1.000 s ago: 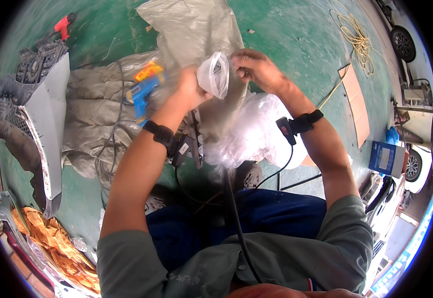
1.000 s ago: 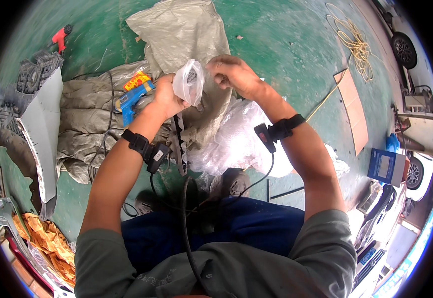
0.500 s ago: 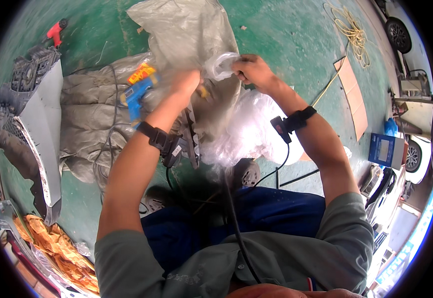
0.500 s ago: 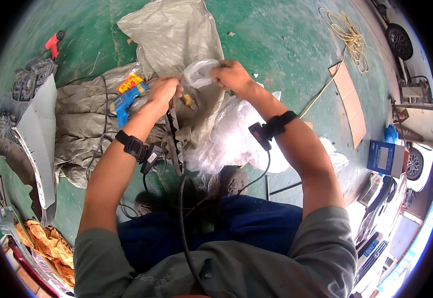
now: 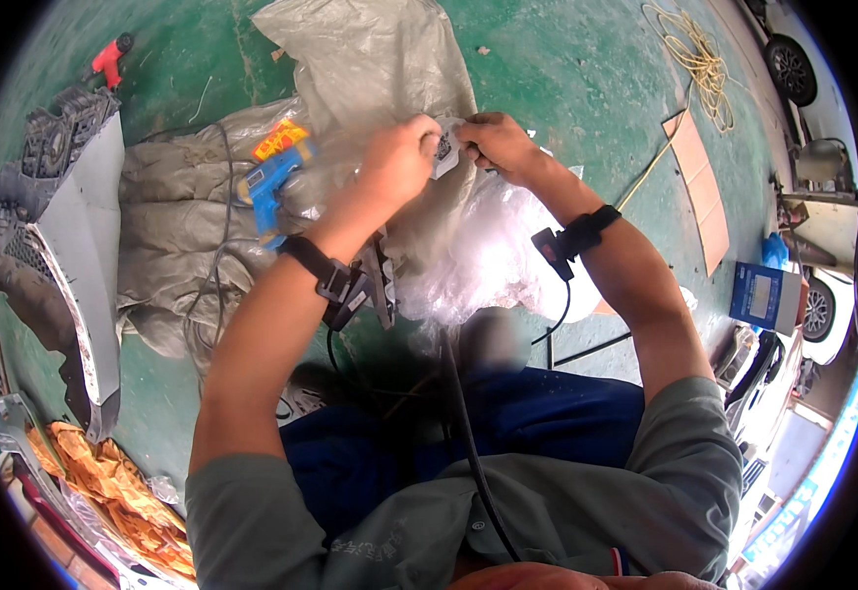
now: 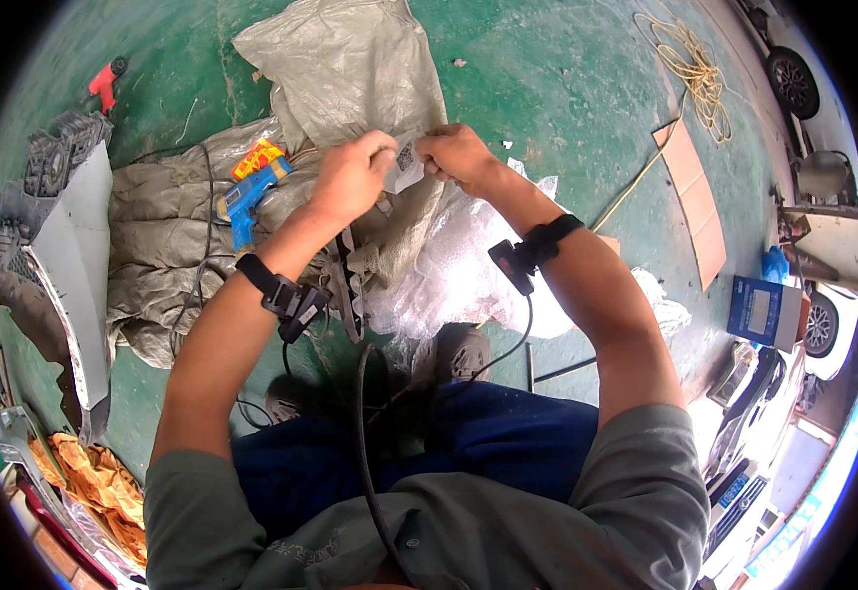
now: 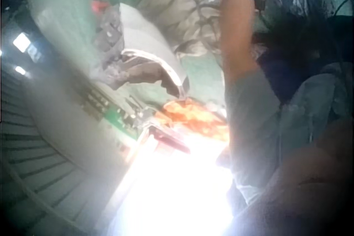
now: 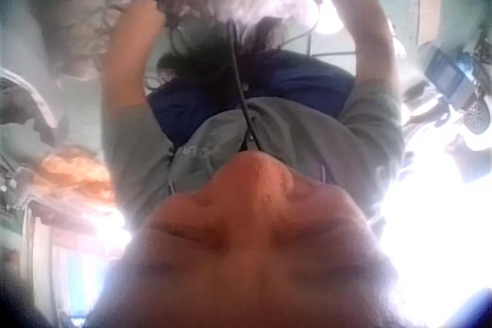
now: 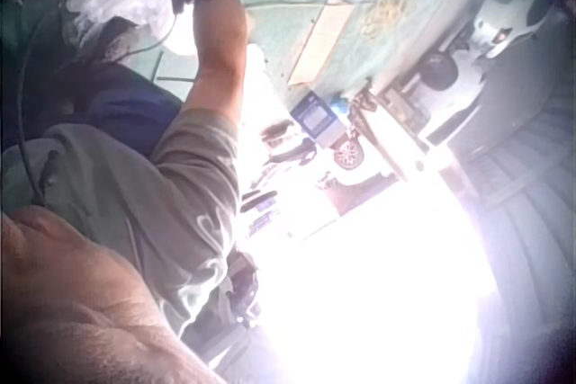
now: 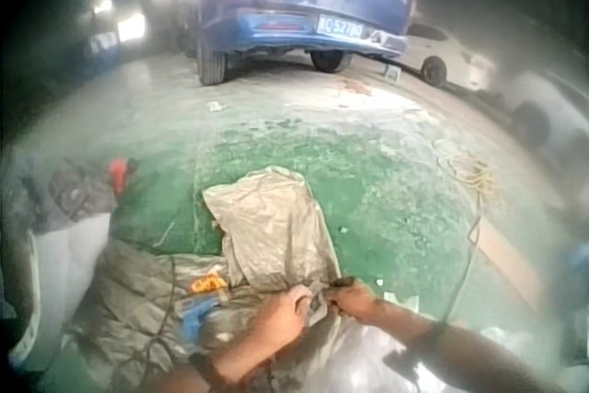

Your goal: The person removes plastic packaging from a car light component and applies heat to it using a blue heat gun. The person also handles a black plastic housing component.

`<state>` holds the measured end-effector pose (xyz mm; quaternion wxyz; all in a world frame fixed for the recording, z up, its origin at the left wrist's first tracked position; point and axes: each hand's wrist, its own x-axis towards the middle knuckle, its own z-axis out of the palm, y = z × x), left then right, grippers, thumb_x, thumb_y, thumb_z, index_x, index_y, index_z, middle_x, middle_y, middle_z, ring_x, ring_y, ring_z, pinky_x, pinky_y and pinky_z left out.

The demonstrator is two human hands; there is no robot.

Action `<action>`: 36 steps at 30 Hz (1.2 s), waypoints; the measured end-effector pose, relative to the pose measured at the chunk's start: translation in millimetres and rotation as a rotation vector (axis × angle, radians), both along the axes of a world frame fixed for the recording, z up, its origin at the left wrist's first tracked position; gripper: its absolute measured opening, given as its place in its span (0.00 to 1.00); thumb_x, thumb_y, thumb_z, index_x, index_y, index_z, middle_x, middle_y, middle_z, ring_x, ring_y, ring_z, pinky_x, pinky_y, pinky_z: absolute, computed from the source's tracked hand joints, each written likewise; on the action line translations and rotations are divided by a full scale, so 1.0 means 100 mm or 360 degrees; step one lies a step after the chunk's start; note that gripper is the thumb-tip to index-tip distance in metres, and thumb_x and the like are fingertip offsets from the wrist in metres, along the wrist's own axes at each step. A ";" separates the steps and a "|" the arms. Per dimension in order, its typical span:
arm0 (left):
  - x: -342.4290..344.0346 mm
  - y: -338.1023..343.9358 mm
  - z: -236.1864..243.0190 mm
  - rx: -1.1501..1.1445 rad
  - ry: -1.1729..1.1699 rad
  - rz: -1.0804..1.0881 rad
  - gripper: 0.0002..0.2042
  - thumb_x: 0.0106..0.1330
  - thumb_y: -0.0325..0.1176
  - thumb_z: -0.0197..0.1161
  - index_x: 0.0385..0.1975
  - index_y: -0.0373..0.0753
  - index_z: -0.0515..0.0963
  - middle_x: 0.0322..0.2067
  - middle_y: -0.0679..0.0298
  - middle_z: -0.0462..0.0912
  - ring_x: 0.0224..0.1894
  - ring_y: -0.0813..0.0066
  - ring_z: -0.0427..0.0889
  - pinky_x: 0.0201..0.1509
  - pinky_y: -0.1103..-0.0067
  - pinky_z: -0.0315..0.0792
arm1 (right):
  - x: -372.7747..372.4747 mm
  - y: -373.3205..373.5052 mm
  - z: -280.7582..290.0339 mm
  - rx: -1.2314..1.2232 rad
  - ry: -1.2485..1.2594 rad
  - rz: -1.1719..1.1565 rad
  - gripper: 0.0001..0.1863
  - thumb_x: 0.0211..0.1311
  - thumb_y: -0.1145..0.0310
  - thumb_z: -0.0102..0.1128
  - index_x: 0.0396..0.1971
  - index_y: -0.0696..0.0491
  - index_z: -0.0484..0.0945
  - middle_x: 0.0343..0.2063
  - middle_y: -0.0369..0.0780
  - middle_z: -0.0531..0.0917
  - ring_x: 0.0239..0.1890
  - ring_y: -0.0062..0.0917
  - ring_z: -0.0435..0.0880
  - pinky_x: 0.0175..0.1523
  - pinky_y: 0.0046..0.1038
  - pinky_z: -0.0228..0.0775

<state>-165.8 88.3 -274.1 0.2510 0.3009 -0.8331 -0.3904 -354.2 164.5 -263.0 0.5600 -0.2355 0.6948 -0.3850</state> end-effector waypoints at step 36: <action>0.29 -0.28 0.96 -0.0458 0.0009 -0.0172 0.06 0.63 0.30 0.66 0.39 0.41 0.81 0.35 0.59 0.84 0.40 0.54 0.83 0.43 0.66 0.77 | 0.42 -0.14 0.97 -0.0634 -0.1100 0.0143 0.19 0.71 0.75 0.47 0.57 0.70 0.70 0.54 0.49 0.79 0.57 0.34 0.81 0.68 0.33 0.71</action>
